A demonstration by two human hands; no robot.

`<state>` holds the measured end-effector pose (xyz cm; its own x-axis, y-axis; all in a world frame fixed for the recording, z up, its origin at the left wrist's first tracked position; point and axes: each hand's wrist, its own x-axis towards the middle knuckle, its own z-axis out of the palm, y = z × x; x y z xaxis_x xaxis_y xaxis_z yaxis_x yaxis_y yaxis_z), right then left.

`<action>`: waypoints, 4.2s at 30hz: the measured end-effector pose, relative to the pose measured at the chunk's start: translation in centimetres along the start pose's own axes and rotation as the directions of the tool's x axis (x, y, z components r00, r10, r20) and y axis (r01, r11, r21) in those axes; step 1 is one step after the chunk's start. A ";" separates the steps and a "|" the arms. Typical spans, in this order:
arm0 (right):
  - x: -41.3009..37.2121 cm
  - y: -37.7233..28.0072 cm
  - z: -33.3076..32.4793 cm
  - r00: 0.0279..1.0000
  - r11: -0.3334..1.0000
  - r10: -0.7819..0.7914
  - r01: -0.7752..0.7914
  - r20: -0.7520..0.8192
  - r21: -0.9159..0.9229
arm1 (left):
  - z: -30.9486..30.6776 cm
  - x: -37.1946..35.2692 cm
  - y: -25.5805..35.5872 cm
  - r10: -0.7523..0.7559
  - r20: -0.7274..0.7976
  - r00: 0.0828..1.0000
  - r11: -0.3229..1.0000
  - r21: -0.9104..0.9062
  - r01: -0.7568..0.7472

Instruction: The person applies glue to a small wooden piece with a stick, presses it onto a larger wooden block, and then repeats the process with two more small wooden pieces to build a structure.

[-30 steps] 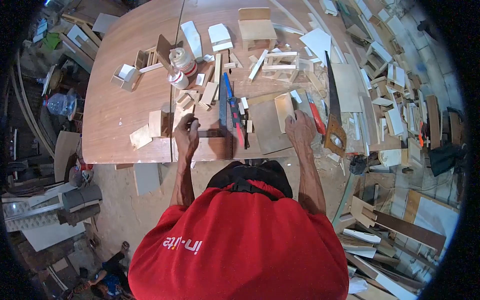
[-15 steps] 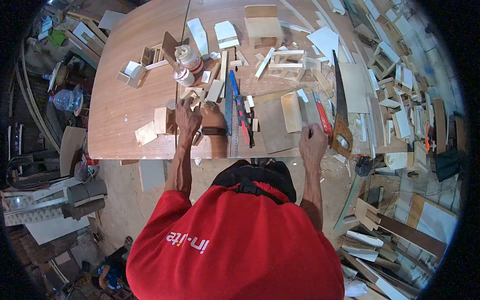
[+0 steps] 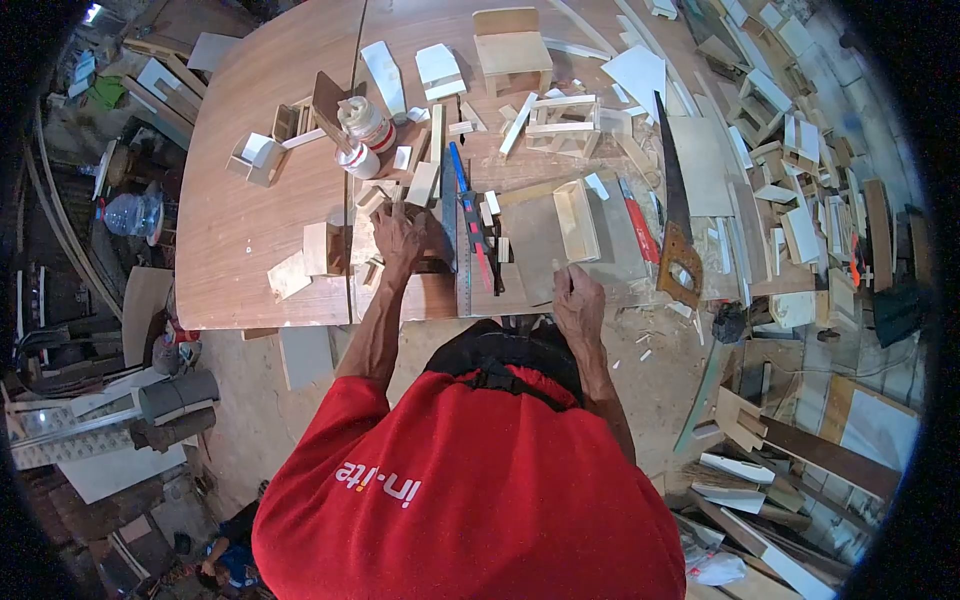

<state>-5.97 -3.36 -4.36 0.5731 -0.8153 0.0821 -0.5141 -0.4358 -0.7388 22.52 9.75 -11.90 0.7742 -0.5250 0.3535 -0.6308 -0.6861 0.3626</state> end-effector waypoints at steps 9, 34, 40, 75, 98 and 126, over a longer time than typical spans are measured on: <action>-0.2 -1.5 0.6 0.975 0.950 0.054 -0.117 0.215 0.289 | -0.7 -0.4 0.8 0.015 0.118 0.993 0.998 0.053 -0.021; 2.5 -4.1 4.9 0.859 0.563 -0.040 -0.403 0.510 0.721 | -7.9 -4.3 9.0 0.178 0.544 0.820 0.347 -0.814 0.465; 2.0 -3.6 3.8 0.803 0.429 -0.119 -0.489 0.584 0.760 | -7.4 -4.3 10.7 0.200 0.550 0.811 0.152 -0.835 0.529; 0.3 0.4 -7.2 0.996 0.731 -0.089 0.051 0.021 0.680 | -6.9 -10.3 23.2 0.186 0.598 0.779 -0.328 -0.710 0.623; -1.4 4.9 -10.9 0.949 0.635 -0.228 -0.024 0.217 0.772 | -7.4 -14.4 27.5 0.108 0.293 0.950 0.479 -0.853 0.209; 9.0 12.0 -6.3 0.986 0.836 -0.166 0.134 -0.013 -0.533 | 0.0 -13.9 20.7 0.129 0.246 0.961 0.928 -0.372 -0.029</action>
<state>-10.97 -18.37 -8.31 0.6424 -0.7364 0.2121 -0.6928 -0.6764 -0.2501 -1.30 2.88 -9.28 0.6753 -0.7166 0.1745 -0.6274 -0.4338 0.6467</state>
